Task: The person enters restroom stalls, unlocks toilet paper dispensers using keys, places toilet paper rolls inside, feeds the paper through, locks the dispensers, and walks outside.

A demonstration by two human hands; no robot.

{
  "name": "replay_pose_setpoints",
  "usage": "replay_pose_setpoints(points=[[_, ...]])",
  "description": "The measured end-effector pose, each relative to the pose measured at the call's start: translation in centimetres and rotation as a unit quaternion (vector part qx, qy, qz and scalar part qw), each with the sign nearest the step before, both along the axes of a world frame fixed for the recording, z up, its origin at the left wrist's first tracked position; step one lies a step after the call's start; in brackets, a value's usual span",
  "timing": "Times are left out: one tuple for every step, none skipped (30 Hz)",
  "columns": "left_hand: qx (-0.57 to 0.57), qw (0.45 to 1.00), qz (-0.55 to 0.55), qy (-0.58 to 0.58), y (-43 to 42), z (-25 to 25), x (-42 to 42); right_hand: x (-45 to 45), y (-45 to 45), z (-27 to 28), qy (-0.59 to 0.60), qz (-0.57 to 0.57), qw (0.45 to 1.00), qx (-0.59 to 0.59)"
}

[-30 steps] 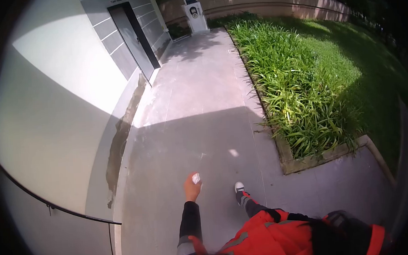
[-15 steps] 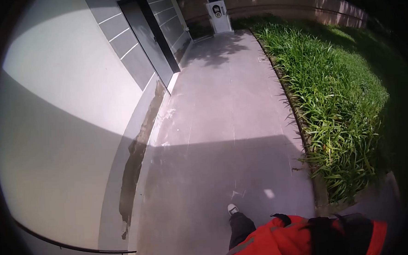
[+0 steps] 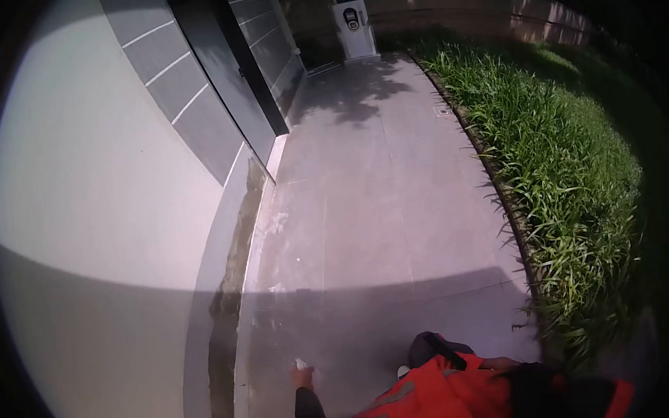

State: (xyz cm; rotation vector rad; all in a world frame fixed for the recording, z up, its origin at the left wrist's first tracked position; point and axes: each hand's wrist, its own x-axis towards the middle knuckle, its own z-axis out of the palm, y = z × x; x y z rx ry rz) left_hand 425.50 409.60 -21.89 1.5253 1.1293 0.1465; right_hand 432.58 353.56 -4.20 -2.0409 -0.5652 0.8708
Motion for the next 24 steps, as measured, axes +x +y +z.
replay_pose_setpoints(points=[[0.056,0.998,-0.035,-0.018,1.7,2.8,6.9,2.2,1.4,0.4,0.004,-0.006,1.000,0.002],[0.044,0.993,-0.066,-0.084,4.3,3.0,13.2,5.3,3.0,0.9,0.006,-0.034,0.999,0.009],[0.068,0.989,-0.094,-0.089,6.2,4.3,19.2,8.3,4.4,0.9,0.008,-0.062,0.998,0.015],[0.130,0.977,-0.136,-0.102,7.8,5.1,24.8,11.3,5.3,-1.7,0.001,-0.081,0.997,0.019],[0.191,0.959,-0.175,-0.117,9.3,5.5,29.3,14.5,5.9,-4.2,0.000,-0.081,0.997,0.019],[0.193,0.959,-0.173,-0.118,10.4,5.0,32.7,18.2,7.4,-5.3,0.055,-0.162,0.982,0.075],[0.255,0.941,-0.184,-0.124,11.0,4.7,36.4,22.3,8.8,-6.4,0.107,-0.240,0.956,0.133],[0.318,0.919,-0.193,-0.130,11.5,4.5,39.9,26.4,10.0,-7.5,0.118,-0.274,0.947,0.121],[0.335,0.909,-0.220,-0.118,12.5,3.2,42.1,30.7,11.3,-8.0,0.115,-0.270,0.947,0.127],[0.352,0.897,-0.244,-0.106,13.7,1.2,43.4,35.5,13.0,-8.0,0.094,-0.269,0.954,0.094],[0.292,0.919,-0.263,-0.038,14.7,0.2,44.2,40.2,15.0,-8.0,0.074,-0.268,0.958,0.064],[0.237,0.940,-0.247,-0.008,15.8,-1.8,44.2,44.8,17.5,-7.5,0.087,-0.275,0.956,0.059],[0.246,0.932,-0.256,0.066,16.9,-3.7,44.0,49.4,20.0,-8.0,0.093,-0.270,0.956,0.067],[0.257,0.881,-0.358,0.174,19.0,-6.5,42.7,54.2,22.5,-8.5,0.099,-0.264,0.957,0.070],[0.254,0.881,-0.357,0.178,19.7,-5.3,42.5,58.3,25.4,-7.0,0.072,-0.226,0.969,0.068],[0.278,0.780,-0.517,0.216,19.9,-4.0,41.6,62.6,28.6,-6.0,0.032,-0.179,0.982,0.045],[0.290,0.651,-0.659,0.241,20.1,-3.2,41.8,66.9,32.0,-6.0,0.039,-0.157,0.985,0.054],[0.284,0.657,-0.656,0.239,21.4,-4.6,43.1,70.9,35.8,-4.4,0.034,-0.120,0.990,0.068],[0.278,0.681,-0.631,0.246,22.8,-5.7,44.6,74.9,39.3,-4.8,0.034,-0.083,0.992,0.085],[0.275,0.703,-0.605,0.253,24.5,-6.8,46.6,78.6,43.1,-3.3,0.020,-0.047,0.996,0.066],[0.272,0.724,-0.579,0.258,26.5,-8.5,48.6,82.5,46.6,-3.1,0.001,-0.016,0.998,0.062],[0.268,0.742,-0.555,0.265,28.9,-10.6,50.5,86.0,49.8,-3.5,-0.016,0.014,0.998,0.058],[0.265,0.758,-0.530,0.273,31.5,-12.5,52.2,89.1,52.9,-3.8,-0.016,0.013,0.998,0.058],[0.264,0.772,-0.506,0.280,34.6,-14.9,54.0,91.7,55.6,-4.1,-0.077,0.049,0.995,0.036]])
